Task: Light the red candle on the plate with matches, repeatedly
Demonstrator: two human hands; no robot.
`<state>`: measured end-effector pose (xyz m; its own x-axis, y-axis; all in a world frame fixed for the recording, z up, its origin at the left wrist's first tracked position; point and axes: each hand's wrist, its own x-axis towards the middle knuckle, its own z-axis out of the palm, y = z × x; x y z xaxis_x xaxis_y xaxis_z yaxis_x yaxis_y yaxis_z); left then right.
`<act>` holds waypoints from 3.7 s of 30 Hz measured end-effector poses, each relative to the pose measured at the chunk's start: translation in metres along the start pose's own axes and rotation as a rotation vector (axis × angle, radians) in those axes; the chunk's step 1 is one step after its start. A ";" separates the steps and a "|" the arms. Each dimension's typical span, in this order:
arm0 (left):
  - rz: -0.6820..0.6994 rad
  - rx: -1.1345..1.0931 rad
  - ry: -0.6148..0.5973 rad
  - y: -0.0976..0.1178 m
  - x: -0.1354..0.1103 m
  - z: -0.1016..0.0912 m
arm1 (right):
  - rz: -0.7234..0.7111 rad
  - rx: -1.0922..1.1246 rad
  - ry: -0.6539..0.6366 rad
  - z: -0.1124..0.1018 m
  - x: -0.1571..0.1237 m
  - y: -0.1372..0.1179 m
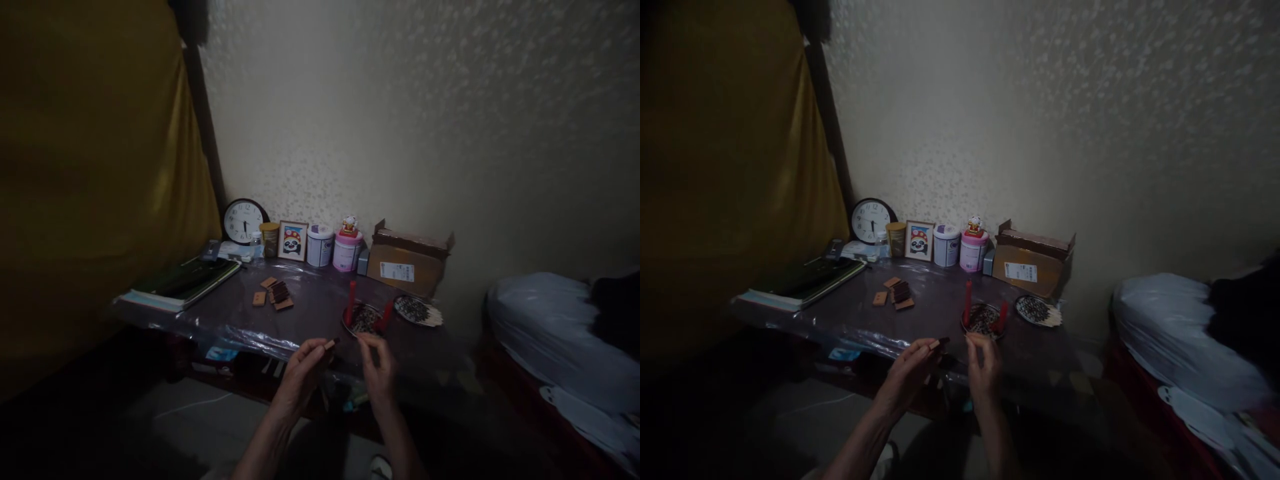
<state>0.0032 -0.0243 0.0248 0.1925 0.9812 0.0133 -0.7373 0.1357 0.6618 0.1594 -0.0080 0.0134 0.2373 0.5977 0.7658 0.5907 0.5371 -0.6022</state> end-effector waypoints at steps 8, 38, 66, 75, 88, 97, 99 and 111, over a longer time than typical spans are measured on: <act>-0.010 0.003 0.052 0.000 0.000 0.005 | 0.082 0.121 0.062 -0.003 0.000 -0.019; 0.098 0.066 0.080 0.013 -0.007 0.005 | 0.257 0.167 0.174 0.002 0.005 0.003; 0.065 0.038 0.154 0.008 0.007 -0.013 | 0.213 0.085 0.116 -0.010 0.010 0.013; 0.048 0.041 0.173 0.005 0.009 -0.013 | 0.117 0.025 0.113 -0.011 0.013 0.004; 0.045 0.030 0.184 0.002 0.011 -0.012 | 0.212 0.068 0.103 -0.009 0.014 0.005; 0.049 0.023 0.179 0.002 0.014 -0.013 | 0.363 0.148 0.069 -0.003 0.015 0.009; 0.047 0.024 0.171 0.003 0.014 -0.012 | 0.382 0.180 0.082 -0.001 0.018 0.008; 0.045 0.020 0.213 0.004 0.015 -0.009 | 0.406 0.328 0.136 0.002 0.039 0.001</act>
<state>-0.0032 -0.0079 0.0210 0.0170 0.9934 -0.1137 -0.7286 0.0901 0.6790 0.1674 0.0174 0.0422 0.5072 0.7251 0.4659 0.1635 0.4498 -0.8781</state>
